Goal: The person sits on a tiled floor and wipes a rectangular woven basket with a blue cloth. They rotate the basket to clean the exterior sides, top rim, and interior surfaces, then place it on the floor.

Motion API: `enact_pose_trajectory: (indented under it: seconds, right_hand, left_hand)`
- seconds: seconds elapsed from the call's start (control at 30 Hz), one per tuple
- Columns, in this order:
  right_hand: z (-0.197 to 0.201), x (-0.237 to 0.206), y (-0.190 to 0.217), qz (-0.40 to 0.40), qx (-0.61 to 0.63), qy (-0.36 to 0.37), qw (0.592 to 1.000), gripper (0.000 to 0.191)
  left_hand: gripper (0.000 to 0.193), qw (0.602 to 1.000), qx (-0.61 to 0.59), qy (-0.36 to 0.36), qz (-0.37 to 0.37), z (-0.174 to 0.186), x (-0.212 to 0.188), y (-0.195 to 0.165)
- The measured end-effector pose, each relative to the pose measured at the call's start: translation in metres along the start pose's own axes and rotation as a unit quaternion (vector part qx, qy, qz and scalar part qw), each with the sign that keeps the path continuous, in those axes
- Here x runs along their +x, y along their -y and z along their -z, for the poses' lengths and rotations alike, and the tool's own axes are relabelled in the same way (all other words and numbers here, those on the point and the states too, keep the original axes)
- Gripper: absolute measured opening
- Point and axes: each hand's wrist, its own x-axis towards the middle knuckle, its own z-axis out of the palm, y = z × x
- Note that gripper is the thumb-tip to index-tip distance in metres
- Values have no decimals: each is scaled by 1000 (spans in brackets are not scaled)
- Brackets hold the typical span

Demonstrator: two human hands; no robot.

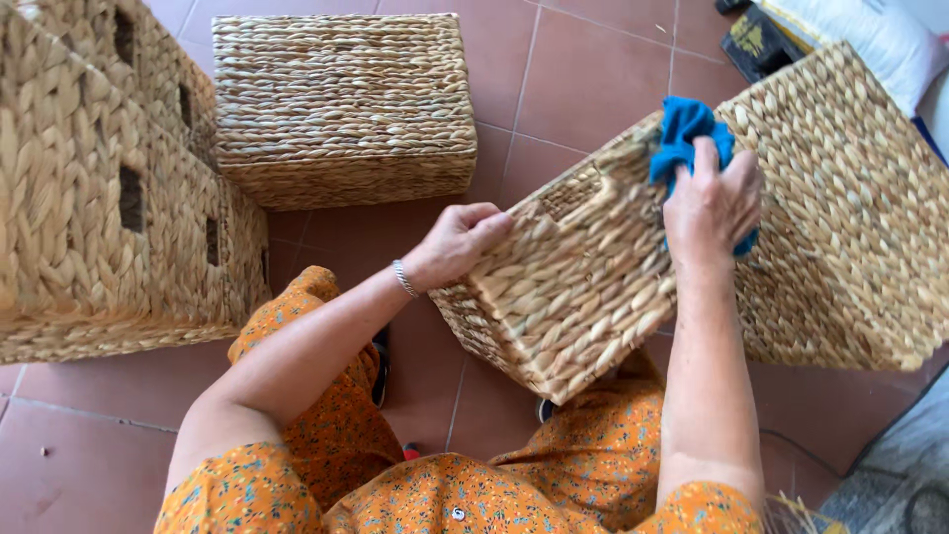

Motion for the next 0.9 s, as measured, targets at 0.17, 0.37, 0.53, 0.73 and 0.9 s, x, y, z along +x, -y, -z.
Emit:
enact_pose_trajectory:
  seconds: [0.17,0.37,0.53,0.73,0.9]
  right_hand:
    - [37,-11,70,91,143,122,978,16]
    - [117,-57,148,327,207,25,922,27]
    - [41,-29,90,230,118,72,963,4]
    - [-12,-4,-1,28,23,71,997,22]
    - [26,-7,60,109,60,118,985,28]
  left_hand:
    - [37,997,-6,-48,57,17,11,6]
    - [42,994,49,-94,21,46,37,24]
    - [41,998,-25,-56,24,42,40,30]
    - [38,999,-27,-35,-7,28,36,29]
    - [39,998,-14,-61,16,42,42,29]
